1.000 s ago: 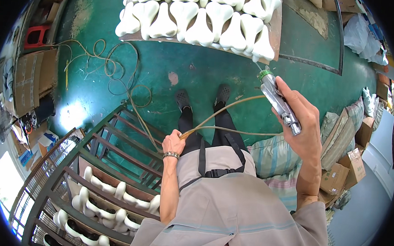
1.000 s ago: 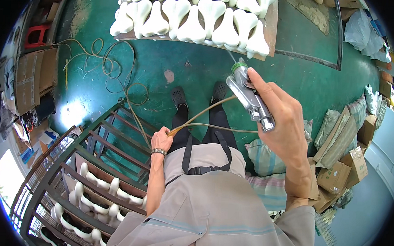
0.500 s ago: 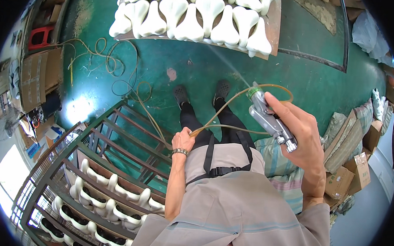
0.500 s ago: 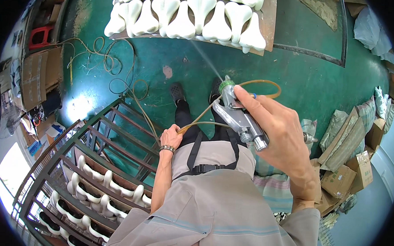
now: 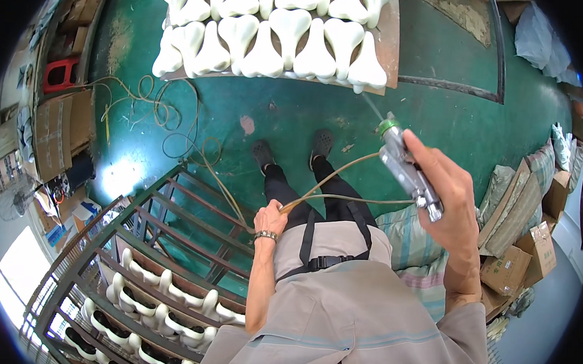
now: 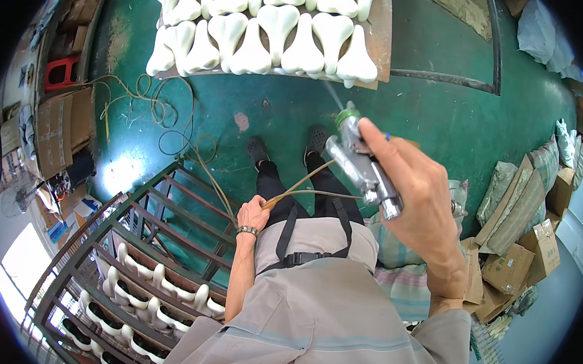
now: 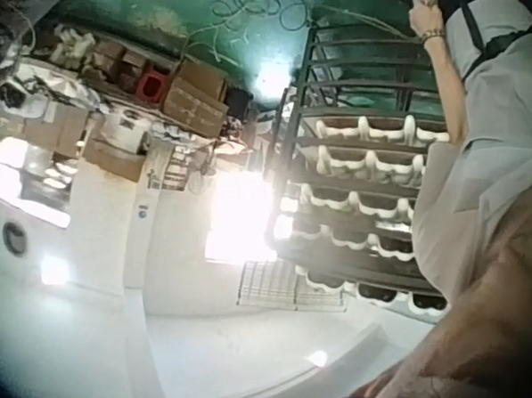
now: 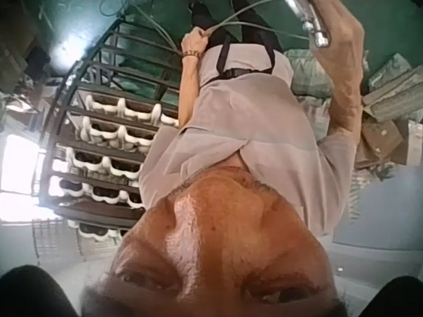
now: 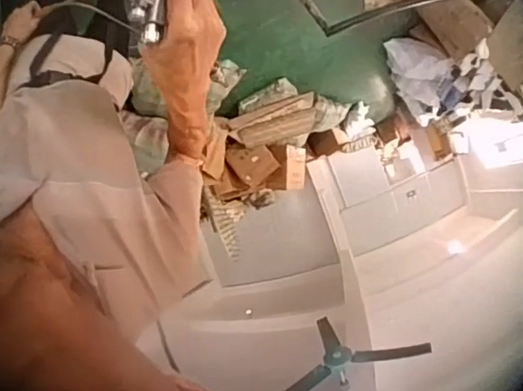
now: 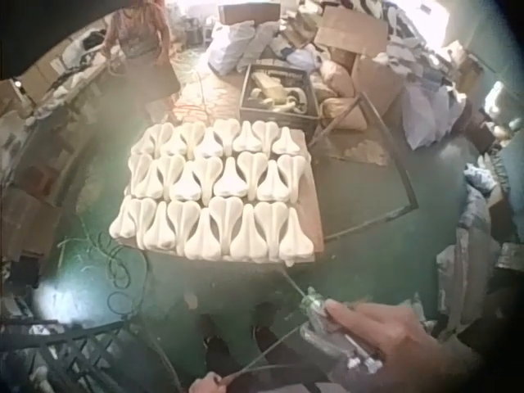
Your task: Organizing bicycle seat cushions on wooden boards and placing them onto a storage rack while using a spray gun for processing.
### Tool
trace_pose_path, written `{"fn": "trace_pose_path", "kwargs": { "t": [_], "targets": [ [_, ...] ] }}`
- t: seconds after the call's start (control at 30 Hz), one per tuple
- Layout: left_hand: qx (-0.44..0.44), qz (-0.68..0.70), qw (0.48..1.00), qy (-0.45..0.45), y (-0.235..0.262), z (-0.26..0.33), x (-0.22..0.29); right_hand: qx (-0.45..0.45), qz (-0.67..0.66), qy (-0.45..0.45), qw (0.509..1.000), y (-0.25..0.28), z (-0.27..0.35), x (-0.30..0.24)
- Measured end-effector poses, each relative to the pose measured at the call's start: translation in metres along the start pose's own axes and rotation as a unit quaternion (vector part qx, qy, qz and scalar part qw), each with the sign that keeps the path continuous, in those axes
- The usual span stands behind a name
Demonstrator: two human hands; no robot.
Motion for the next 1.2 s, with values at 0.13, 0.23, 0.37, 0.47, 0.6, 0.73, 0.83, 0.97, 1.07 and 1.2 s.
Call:
{"fn": "trace_pose_path", "kwargs": {
  "t": [0.13, 0.23, 0.37, 0.47, 0.6, 0.73, 0.83, 0.97, 1.07, 1.2],
  "targets": [
    [0.011, -0.005, 1.000, -0.003, -0.005, 0.001, 0.011, -0.066, -0.015, 0.004, 0.998, 0.008, 0.006, 0.008],
    [0.016, 0.001, 1.000, -0.005, -0.011, 0.004, 0.018, -0.101, -0.009, 0.011, 0.995, 0.009, 0.006, 0.012],
    [0.019, 0.006, 1.000, -0.003, -0.019, 0.010, 0.024, -0.038, 0.004, 0.014, 0.999, 0.014, 0.003, 0.021],
    [0.020, 0.015, 1.000, 0.002, -0.027, 0.015, 0.027, -0.035, 0.023, 0.023, 0.999, 0.020, 0.007, 0.024],
    [0.012, 0.019, 1.000, -0.001, -0.036, 0.022, 0.026, -0.096, 0.004, 0.020, 0.995, 0.024, 0.022, 0.020],
    [0.004, 0.001, 1.000, -0.006, -0.035, 0.022, 0.021, -0.013, -0.015, 0.001, 1.000, 0.032, 0.037, 0.013],
    [0.003, -0.003, 1.000, -0.012, -0.034, 0.022, 0.018, -0.119, -0.003, 0.000, 0.993, 0.032, 0.049, 0.010],
    [0.002, -0.004, 0.999, -0.044, -0.037, 0.026, 0.012, -0.001, 0.011, -0.067, 0.998, 0.034, 0.066, 0.007],
    [-0.002, -0.032, 0.998, -0.054, -0.036, 0.029, 0.002, -0.031, 0.021, -0.039, 0.999, 0.027, 0.079, -0.002],
    [-0.005, -0.040, 0.997, -0.065, -0.040, 0.031, -0.012, 0.018, 0.017, -0.055, 0.998, 0.020, 0.095, -0.017]
  ]
}}
Point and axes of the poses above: each hand's wrist, its own z-axis away from the middle knuckle, its own y-axis out of the back of the hand, x = y × z, the point moved 2 cm from there along -z, towards the middle knuckle, and after that the axes turned 5 degrees about y, right-handed, at the moved point
